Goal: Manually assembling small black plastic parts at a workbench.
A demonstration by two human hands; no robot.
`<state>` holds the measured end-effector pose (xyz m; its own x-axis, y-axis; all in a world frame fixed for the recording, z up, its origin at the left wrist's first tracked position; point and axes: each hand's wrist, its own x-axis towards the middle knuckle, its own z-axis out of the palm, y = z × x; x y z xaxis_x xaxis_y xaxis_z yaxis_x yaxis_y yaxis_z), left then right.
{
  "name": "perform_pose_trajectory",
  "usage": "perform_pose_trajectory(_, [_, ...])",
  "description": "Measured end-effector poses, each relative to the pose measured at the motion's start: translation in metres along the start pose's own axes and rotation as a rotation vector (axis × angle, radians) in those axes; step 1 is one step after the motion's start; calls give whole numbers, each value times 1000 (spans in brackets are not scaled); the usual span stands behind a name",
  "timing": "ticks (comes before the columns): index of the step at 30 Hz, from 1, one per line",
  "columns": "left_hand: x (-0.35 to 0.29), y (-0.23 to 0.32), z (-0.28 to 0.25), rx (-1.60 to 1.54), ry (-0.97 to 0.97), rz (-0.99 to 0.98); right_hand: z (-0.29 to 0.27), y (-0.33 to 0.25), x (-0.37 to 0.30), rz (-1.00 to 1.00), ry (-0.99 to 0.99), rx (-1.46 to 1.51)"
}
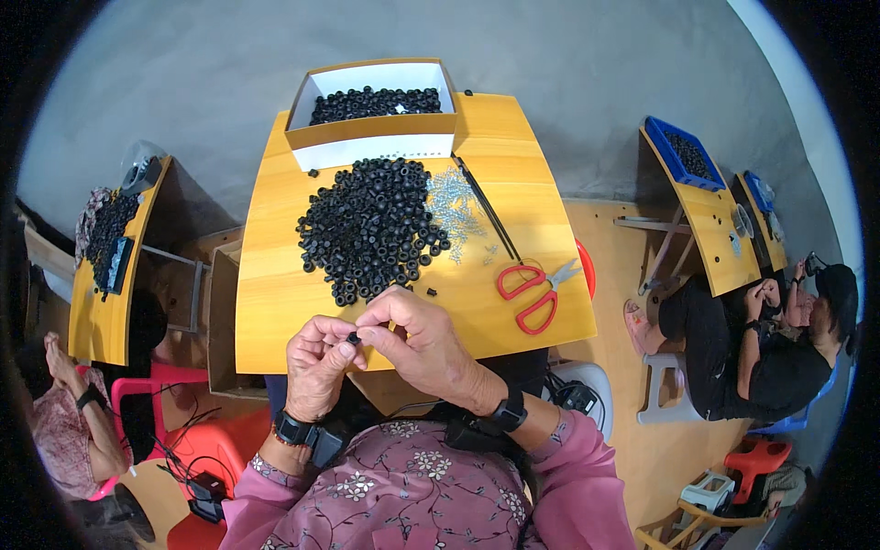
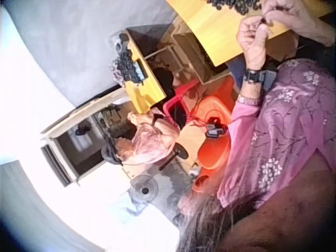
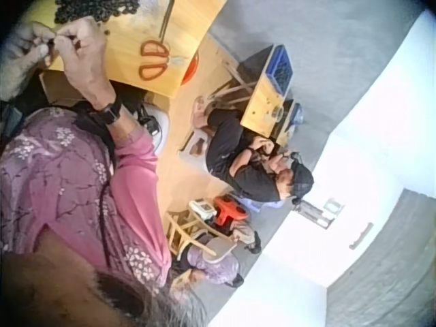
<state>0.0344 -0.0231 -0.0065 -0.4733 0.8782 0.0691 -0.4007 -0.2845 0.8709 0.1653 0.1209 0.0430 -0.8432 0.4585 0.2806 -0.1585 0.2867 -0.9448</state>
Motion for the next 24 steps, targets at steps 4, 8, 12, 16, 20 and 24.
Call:
perform_pose_trajectory(4, [-16,4,4,-17,-8,34,12,-7,-10,-30,4,-43])
perform_pose_trajectory(8, [-32,4,7,-23,-28,1,20,-9,-27,-81,-6,-100])
perform_pose_trajectory(12, [-46,-4,11,-118,-44,1,27,-11,-47,-151,9,-196])
perform_pose_trajectory(16, [-52,-9,14,-145,-44,-25,25,-11,-60,-245,4,-330])
perform_pose_trajectory(20, [-54,-15,15,-185,-24,-70,24,-18,-65,-301,-41,-454])
perform_pose_trajectory(24, [-58,-19,14,-94,19,-82,28,-16,-64,-280,-62,-451])
